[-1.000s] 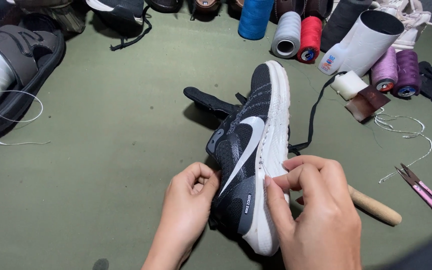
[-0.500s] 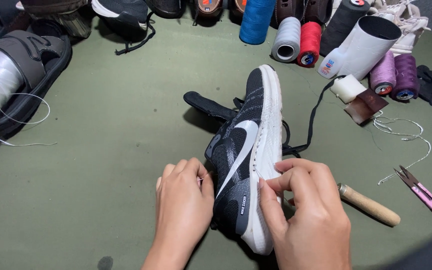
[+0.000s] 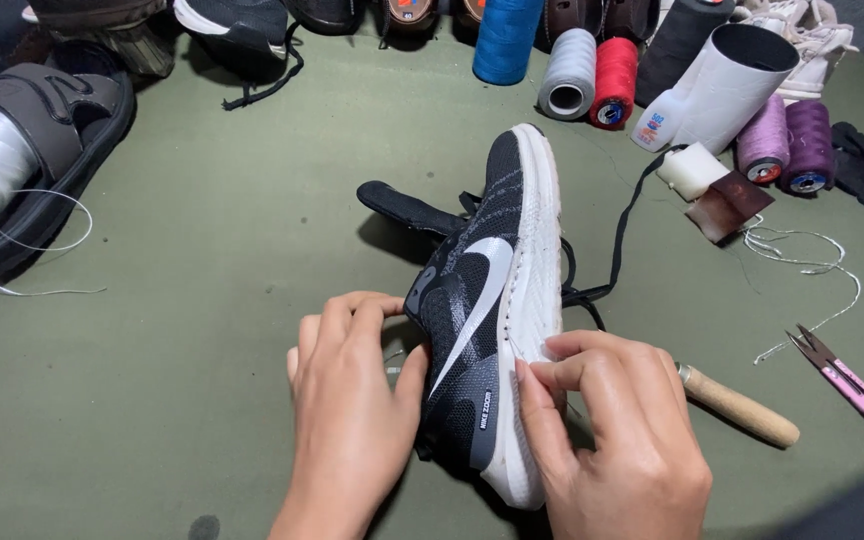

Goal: Hand-sewing the toe section of a sneaker to its sole using a stitching awl.

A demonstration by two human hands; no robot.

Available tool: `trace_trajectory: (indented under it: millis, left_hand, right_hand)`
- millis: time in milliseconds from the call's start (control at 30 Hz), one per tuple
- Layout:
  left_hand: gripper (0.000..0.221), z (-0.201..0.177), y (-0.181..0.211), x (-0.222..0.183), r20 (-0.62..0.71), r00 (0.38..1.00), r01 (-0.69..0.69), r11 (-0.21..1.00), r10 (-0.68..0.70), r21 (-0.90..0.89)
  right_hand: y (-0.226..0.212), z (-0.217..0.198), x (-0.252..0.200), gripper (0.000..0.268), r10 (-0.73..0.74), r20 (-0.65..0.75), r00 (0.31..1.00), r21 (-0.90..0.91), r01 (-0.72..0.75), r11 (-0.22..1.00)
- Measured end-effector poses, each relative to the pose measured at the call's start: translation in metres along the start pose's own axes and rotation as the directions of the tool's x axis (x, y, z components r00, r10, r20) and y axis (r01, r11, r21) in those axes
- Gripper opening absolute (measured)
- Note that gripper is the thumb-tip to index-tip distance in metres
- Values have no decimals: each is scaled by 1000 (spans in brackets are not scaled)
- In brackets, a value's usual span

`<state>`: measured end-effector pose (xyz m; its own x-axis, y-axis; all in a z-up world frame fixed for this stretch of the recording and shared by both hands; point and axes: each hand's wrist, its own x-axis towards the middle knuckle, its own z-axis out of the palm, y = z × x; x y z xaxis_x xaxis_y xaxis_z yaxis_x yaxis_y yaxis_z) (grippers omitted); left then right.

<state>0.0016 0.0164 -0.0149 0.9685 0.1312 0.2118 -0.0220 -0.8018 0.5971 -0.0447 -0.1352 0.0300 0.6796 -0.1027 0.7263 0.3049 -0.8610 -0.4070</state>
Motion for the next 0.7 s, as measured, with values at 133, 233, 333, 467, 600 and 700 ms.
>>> trace_trajectory:
  millis: [133,233,333,467,600,700]
  left_hand:
    - [29,-20,27,11,322,867,463,853,-380,-241]
    - [26,-8,23,9,547,814,576,408,-198,-709]
    - [31,2,23,10,539,842,515,254,29,-818]
    - [25,10,21,9,601,795,570,232,84,-788]
    - [27,14,18,6,599,799,580,193,52,-791]
    - [30,21,12,4,600,798,589,143,56,-796]
  right_hand:
    - [0,1,1,24,18,-18,1000,13,-17,1000]
    - [4,2,0,22,25,-6,1000,35,-25,999]
    - [6,1,0,25,7,-28,1000,50,-6,999]
    - [8,-1,1,25,60,-26,998,24,-60,998]
    - [4,-2,6,22,-33,-41,999,110,37,993]
    - [2,-2,3,22,-93,-47,995,68,96,993]
